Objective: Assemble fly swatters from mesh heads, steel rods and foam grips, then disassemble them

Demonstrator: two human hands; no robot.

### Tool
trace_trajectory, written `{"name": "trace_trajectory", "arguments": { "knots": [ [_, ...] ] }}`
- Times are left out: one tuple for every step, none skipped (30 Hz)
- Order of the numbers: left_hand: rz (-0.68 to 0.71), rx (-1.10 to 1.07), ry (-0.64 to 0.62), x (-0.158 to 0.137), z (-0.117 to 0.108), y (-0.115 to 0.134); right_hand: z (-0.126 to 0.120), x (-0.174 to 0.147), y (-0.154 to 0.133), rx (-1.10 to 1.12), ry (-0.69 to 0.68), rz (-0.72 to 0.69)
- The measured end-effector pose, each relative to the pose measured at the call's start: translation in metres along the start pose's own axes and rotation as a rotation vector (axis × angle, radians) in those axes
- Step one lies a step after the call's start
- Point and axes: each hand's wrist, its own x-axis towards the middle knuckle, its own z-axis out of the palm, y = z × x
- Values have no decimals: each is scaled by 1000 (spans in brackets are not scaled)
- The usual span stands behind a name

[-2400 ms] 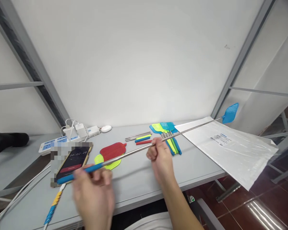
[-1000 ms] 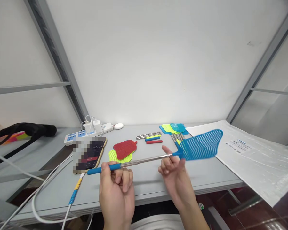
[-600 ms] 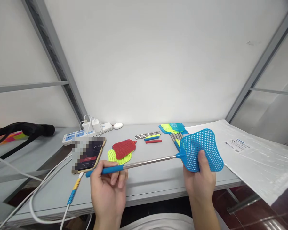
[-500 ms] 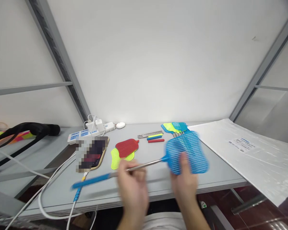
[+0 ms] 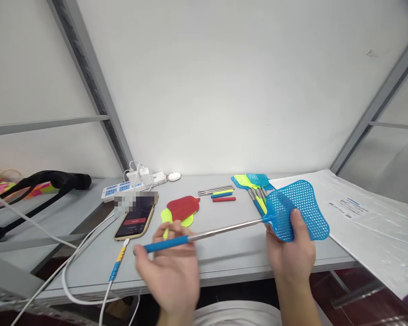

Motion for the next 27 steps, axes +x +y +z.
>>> {"name": "trace_trajectory", "arguments": {
  "knots": [
    [38,-8,53,11,0,11,-5,6,-1,15,-7,-20],
    [85,-3,64,20,-1,21,-8,10,0,27,-10,-42],
    [153,4,40,28,-1,30,-11,13,0,35,-11,-60],
    [167,49,-14,34,-2,35,-12,14,1,37,-12,-68],
    [136,128,-91,37,-2,38,-13,13,3,35,-16,-63],
    [110,224,-169,38,-3,38,-12,11,4,28,-21,-45],
    [107,334,-227,38,-4,37,-11,9,4,22,-23,-25],
    [151,461,-255,37,-5,36,-10,8,4,19,-22,-12],
    [246,595,-250,36,-8,36,-10,8,3,20,-14,-13],
    [391,715,-207,36,-11,37,-9,9,1,27,0,-27],
    [516,843,-166,37,-14,39,-10,11,-2,41,11,-47],
    [584,920,-136,39,-16,41,-10,15,-5,60,18,-65],
    [529,896,-174,41,-18,44,-11,18,-8,80,19,-71],
    [407,833,-256,43,-20,46,-11,21,-11,96,17,-66],
    [274,768,-327,43,-20,47,-11,22,-12,109,14,-53],
    [158,711,-372,42,-19,46,-11,22,-12,115,11,-35],
    [88,664,-382,40,-18,43,-10,20,-11,115,6,-15],
    [57,624,-365,35,-16,39,-9,16,-9,111,-1,1],
    [61,582,-336,30,-15,35,-8,12,-7,103,-15,11],
    [79,549,-316,25,-14,31,-8,8,-4,92,-40,22],
    [97,530,-310,21,-14,29,-8,4,-1,76,-75,36],
    [105,527,-316,19,-14,28,-8,1,1,57,-114,54],
    [106,534,-327,17,-14,29,-8,-1,2,34,-150,71],
    [97,543,-338,18,-15,31,-9,-2,3,8,-177,86],
    [85,544,-345,19,-15,33,-9,-3,3,-18,-201,102],
    [78,534,-340,22,-14,36,-9,-5,4,-39,-216,112],
    [83,519,-322,24,-13,37,-8,-7,4,-51,-222,117]
  ]
}}
